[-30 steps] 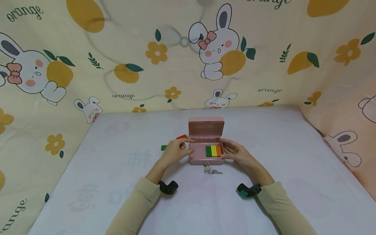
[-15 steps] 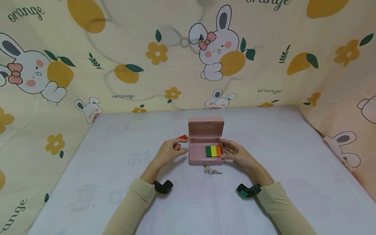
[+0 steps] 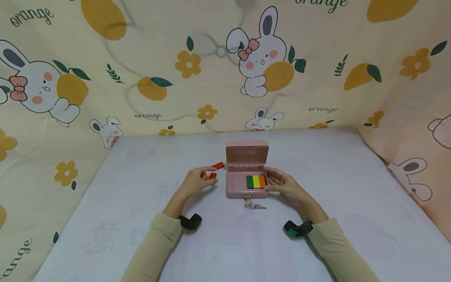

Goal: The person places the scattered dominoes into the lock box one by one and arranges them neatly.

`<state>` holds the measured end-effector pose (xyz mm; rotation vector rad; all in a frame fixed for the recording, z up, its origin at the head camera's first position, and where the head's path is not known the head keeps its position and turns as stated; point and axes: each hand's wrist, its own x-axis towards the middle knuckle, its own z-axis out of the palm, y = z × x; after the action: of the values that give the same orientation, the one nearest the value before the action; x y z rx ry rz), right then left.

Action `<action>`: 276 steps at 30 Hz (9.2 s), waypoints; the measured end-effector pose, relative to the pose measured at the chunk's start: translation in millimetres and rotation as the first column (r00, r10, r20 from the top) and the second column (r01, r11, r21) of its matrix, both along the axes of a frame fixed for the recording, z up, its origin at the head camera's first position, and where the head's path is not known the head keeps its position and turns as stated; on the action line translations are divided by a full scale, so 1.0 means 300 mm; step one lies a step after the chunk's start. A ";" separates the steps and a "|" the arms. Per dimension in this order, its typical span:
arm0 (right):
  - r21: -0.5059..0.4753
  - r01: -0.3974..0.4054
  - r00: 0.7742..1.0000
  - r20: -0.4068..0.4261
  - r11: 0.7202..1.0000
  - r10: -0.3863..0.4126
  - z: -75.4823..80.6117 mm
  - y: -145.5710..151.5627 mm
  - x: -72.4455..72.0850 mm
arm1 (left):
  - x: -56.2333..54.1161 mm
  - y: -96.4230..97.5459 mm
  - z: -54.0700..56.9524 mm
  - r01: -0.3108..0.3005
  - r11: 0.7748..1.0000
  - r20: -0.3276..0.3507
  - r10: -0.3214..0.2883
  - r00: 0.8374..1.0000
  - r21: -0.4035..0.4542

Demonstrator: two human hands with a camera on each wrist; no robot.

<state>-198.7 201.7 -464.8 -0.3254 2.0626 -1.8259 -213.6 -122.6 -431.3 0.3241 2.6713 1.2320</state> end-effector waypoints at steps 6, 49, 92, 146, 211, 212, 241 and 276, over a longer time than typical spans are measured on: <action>-0.014 -0.008 1.000 -0.001 1.000 0.008 -0.004 0.003 -0.002 | -0.009 -0.021 -0.004 0.020 0.999 -0.005 -0.020 1.000 -0.027; -0.006 -0.008 1.000 -0.002 1.000 0.008 -0.009 0.005 -0.006 | -0.088 -0.074 -0.001 0.106 0.968 0.157 -0.071 0.985 -0.226; 0.011 0.017 1.000 0.025 1.000 -0.017 -0.005 -0.002 -0.001 | -0.053 -0.062 0.000 0.076 0.987 0.063 -0.068 0.996 -0.144; 0.016 0.008 1.000 0.003 1.000 -0.008 -0.015 0.000 -0.003 | -0.010 0.053 0.025 0.109 0.992 -0.074 -0.114 0.991 -0.069; 0.014 0.006 1.000 0.017 1.000 -0.006 -0.006 0.001 0.003 | 0.002 0.189 0.004 0.159 0.981 -0.103 -0.170 0.980 -0.107; 0.008 0.006 1.000 0.017 1.000 -0.006 -0.006 0.001 0.002 | 0.001 0.191 0.003 0.160 0.981 -0.107 -0.172 0.979 -0.108; 0.004 -0.019 1.000 -0.011 1.000 0.019 -0.001 0.006 0.004 | 0.003 0.233 -0.012 0.129 0.975 -0.111 -0.151 0.982 -0.179; 0.003 0.004 1.000 0.011 1.000 -0.004 -0.014 0.002 -0.007 | 0.009 0.262 -0.010 0.095 0.919 -0.147 -0.163 0.976 -0.383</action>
<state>-200.7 202.3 -469.0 -0.3097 2.0602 -1.8227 -211.0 -44.1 -434.4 0.5616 2.9001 0.6593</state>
